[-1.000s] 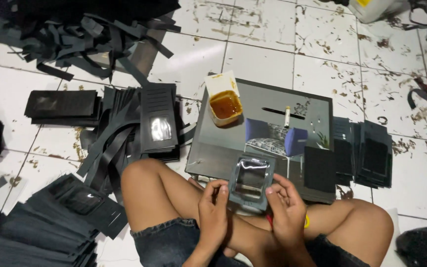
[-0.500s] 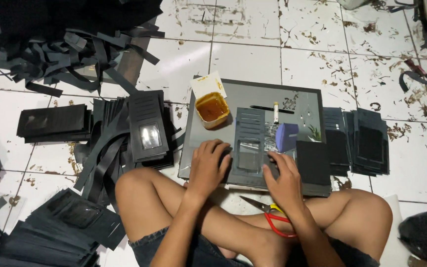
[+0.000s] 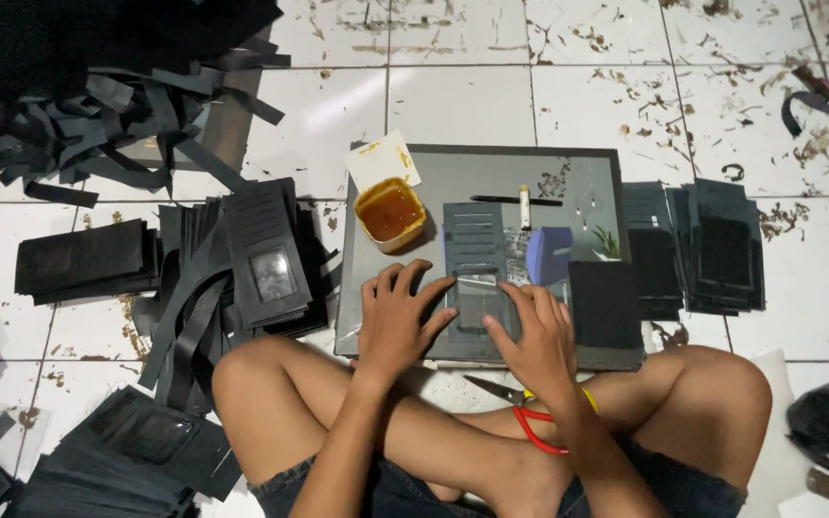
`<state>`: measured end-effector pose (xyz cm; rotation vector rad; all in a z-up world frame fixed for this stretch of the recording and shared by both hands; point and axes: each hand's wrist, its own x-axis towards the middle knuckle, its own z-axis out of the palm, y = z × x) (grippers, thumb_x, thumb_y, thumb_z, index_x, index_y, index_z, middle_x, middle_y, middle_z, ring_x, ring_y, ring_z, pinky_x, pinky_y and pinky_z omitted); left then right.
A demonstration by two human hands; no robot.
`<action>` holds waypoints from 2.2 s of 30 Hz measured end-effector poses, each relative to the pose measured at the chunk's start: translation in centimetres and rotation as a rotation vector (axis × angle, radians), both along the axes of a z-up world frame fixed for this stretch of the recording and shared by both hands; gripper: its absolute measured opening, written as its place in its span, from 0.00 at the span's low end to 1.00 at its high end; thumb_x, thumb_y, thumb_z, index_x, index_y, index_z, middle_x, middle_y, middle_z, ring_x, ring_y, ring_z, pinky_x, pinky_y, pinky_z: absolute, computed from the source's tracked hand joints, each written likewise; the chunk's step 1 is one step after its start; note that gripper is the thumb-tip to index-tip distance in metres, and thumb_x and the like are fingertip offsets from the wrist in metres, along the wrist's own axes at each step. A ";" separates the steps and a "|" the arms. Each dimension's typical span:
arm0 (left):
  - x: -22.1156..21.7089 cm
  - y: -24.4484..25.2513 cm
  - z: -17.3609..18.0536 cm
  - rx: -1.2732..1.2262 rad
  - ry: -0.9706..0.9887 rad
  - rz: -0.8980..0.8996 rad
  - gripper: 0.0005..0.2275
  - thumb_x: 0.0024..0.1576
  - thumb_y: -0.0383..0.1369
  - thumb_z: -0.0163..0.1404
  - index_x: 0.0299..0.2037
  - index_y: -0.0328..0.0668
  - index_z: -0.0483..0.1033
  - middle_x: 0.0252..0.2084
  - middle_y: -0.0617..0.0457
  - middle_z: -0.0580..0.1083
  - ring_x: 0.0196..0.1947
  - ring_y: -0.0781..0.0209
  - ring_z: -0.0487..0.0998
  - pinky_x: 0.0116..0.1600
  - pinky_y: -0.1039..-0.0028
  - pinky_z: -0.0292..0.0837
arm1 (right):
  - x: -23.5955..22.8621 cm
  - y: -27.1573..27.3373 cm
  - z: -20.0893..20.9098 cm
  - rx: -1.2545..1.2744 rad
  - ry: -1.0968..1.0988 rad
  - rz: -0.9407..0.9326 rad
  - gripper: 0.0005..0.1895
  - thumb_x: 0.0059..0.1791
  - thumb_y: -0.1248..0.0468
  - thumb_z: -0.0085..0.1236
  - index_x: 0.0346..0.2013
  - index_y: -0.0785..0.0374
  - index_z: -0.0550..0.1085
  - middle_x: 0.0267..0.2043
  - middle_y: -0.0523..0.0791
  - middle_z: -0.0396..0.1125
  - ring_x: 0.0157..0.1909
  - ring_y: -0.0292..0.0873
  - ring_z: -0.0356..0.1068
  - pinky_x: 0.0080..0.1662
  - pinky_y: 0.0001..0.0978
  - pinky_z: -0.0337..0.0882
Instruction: Applying glue to leather components and assembling them to make wallets
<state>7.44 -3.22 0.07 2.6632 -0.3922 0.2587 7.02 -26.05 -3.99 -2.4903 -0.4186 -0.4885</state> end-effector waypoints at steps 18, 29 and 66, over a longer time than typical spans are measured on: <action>-0.2 -0.3 0.1 0.026 0.041 0.038 0.17 0.60 0.52 0.52 0.58 0.70 0.73 0.61 0.59 0.66 0.62 0.49 0.62 0.61 0.54 0.55 | -0.6 -0.4 1.4 0.032 0.294 0.027 0.42 0.42 0.54 0.69 0.69 0.54 0.64 0.62 0.51 0.55 0.60 0.60 0.65 0.57 0.48 0.58; -1.0 -0.3 0.5 0.043 0.060 0.037 0.17 0.61 0.54 0.49 0.59 0.72 0.73 0.63 0.60 0.65 0.64 0.49 0.61 0.63 0.55 0.55 | -1.4 -1.0 0.5 -0.007 0.177 0.062 0.35 0.44 0.58 0.65 0.66 0.56 0.67 0.61 0.50 0.58 0.58 0.60 0.68 0.56 0.52 0.60; 1.2 0.7 0.1 0.047 0.038 -0.020 0.17 0.59 0.53 0.49 0.58 0.72 0.72 0.54 0.57 0.67 0.55 0.51 0.66 0.52 0.60 0.60 | 12.3 -1.6 1.1 0.036 0.304 -0.415 0.27 0.48 0.44 0.61 0.53 0.57 0.76 0.43 0.48 0.74 0.50 0.57 0.76 0.50 0.55 0.74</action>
